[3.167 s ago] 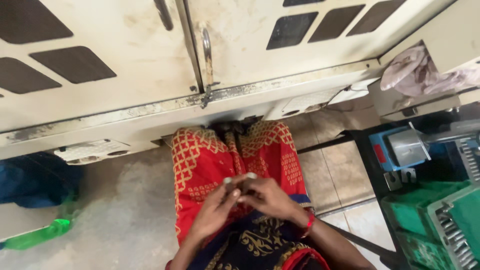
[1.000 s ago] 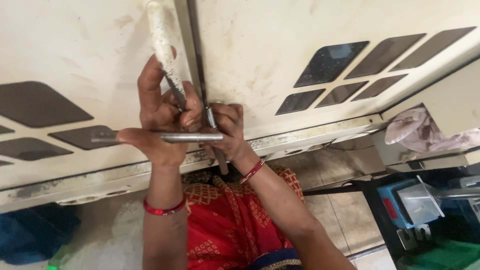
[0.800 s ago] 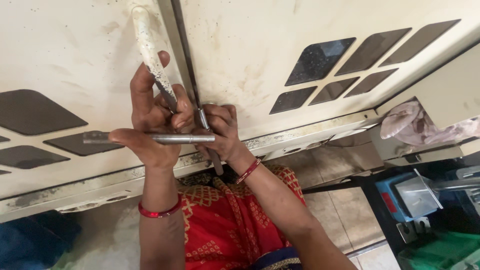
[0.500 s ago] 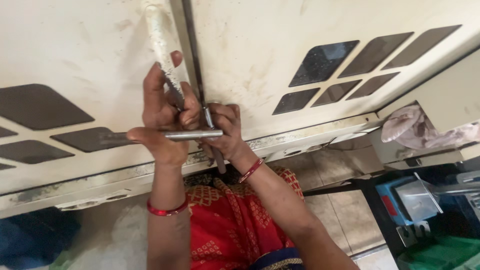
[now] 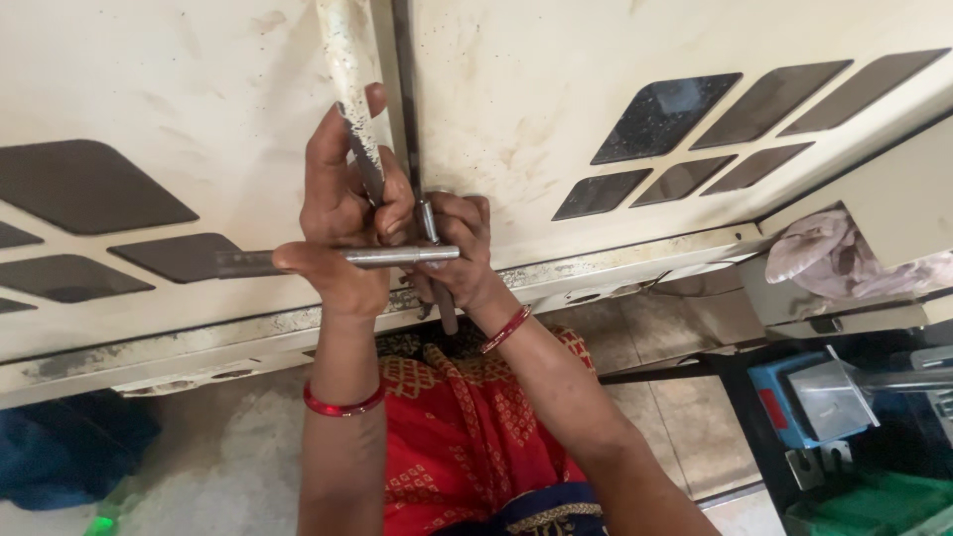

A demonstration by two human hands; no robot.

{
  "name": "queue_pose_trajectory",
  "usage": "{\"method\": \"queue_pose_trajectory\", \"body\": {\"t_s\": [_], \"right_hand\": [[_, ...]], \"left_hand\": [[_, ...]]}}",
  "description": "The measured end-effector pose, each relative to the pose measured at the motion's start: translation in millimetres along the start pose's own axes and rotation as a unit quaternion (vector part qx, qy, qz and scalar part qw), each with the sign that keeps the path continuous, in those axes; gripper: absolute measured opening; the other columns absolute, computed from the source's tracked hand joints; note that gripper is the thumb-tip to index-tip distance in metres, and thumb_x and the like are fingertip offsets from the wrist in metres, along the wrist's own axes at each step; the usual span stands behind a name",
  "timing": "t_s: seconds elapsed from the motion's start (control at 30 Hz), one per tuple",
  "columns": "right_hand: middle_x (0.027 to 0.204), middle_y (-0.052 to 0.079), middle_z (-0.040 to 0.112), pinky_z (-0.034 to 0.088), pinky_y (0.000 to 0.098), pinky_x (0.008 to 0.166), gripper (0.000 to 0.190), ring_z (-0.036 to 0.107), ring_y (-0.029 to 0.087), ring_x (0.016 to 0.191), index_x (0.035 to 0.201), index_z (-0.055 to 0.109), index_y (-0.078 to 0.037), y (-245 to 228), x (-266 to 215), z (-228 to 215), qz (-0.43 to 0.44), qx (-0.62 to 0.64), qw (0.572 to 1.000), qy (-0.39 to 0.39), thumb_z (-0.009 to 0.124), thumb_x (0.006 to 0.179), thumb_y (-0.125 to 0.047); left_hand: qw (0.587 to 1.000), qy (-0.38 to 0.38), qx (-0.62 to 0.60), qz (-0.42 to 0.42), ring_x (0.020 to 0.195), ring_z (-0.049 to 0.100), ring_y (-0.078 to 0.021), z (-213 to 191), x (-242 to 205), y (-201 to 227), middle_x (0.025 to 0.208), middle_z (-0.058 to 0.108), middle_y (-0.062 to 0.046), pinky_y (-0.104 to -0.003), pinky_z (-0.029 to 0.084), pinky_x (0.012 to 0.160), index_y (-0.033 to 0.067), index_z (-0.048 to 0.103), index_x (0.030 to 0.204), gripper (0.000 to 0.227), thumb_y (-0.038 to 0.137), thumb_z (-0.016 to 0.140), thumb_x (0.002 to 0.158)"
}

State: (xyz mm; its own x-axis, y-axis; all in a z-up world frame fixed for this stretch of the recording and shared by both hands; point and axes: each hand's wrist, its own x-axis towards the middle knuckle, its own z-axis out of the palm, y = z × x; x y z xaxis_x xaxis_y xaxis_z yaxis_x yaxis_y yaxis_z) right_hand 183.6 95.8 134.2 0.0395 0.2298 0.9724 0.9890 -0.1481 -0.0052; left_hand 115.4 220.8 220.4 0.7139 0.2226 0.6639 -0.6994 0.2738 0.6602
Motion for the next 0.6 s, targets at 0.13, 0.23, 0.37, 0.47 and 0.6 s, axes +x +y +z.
{"method": "queue_pose_trajectory", "body": {"t_s": [0.13,0.23,0.37,0.47,0.6], "right_hand": [[0.104,0.002,0.067,0.046,0.0462,0.088,0.042,0.065,0.031,0.112,0.115,0.058,-0.029,-0.9,0.4,-0.3,0.004,-0.004,1.0,-0.004,0.086,0.083,-0.024],[0.103,0.001,0.066,0.046,0.0463,0.088,0.045,0.065,0.031,0.111,0.117,0.057,-0.029,0.4,0.4,0.2,-0.007,-0.008,1.0,0.004,0.086,0.083,-0.024],[0.105,0.002,0.066,0.045,0.0463,0.089,0.048,0.065,0.031,0.112,0.119,0.055,-0.029,0.6,-1.7,0.5,-0.005,-0.002,1.0,0.0,0.086,0.084,-0.027],[0.105,0.002,0.066,0.045,0.0464,0.088,0.049,0.065,0.031,0.111,0.119,0.054,-0.03,0.4,-1.4,0.7,-0.002,0.011,1.0,0.006,0.084,0.081,-0.032],[0.104,0.002,0.067,0.046,0.0465,0.09,0.041,0.065,0.032,0.112,0.117,0.056,-0.029,-0.9,0.4,-1.7,0.007,-0.001,1.0,-0.015,0.083,0.086,-0.031]], "left_hand": [[1.0,-0.005,0.023,0.006,0.063,0.041,-0.0057,-0.8,-0.5,-0.4,0.157,0.042,-0.015,-0.02,0.034,0.05,-0.0003,0.03,0.161,0.124,0.096,0.028,0.083],[1.0,-0.01,0.012,0.008,0.064,0.041,-0.0063,-1.2,-0.7,-1.7,0.153,0.046,-0.014,-0.02,0.034,0.051,-0.0007,0.031,0.162,0.124,0.096,0.028,0.083],[1.0,0.001,0.012,0.005,0.065,0.041,-0.0064,-1.4,-2.8,-3.7,0.16,0.044,-0.015,-0.02,0.035,0.05,-0.0005,0.03,0.161,0.125,0.096,0.029,0.082],[1.0,0.005,0.019,0.008,0.065,0.042,-0.0066,-0.9,-2.6,-4.3,0.157,0.045,-0.015,-0.02,0.035,0.051,-0.0007,0.031,0.161,0.126,0.096,0.028,0.081],[1.0,0.005,0.016,0.004,0.064,0.041,-0.0068,1.0,-0.7,-1.4,0.152,0.046,-0.016,-0.021,0.035,0.051,-0.0018,0.03,0.161,0.128,0.097,0.029,0.08]]}}
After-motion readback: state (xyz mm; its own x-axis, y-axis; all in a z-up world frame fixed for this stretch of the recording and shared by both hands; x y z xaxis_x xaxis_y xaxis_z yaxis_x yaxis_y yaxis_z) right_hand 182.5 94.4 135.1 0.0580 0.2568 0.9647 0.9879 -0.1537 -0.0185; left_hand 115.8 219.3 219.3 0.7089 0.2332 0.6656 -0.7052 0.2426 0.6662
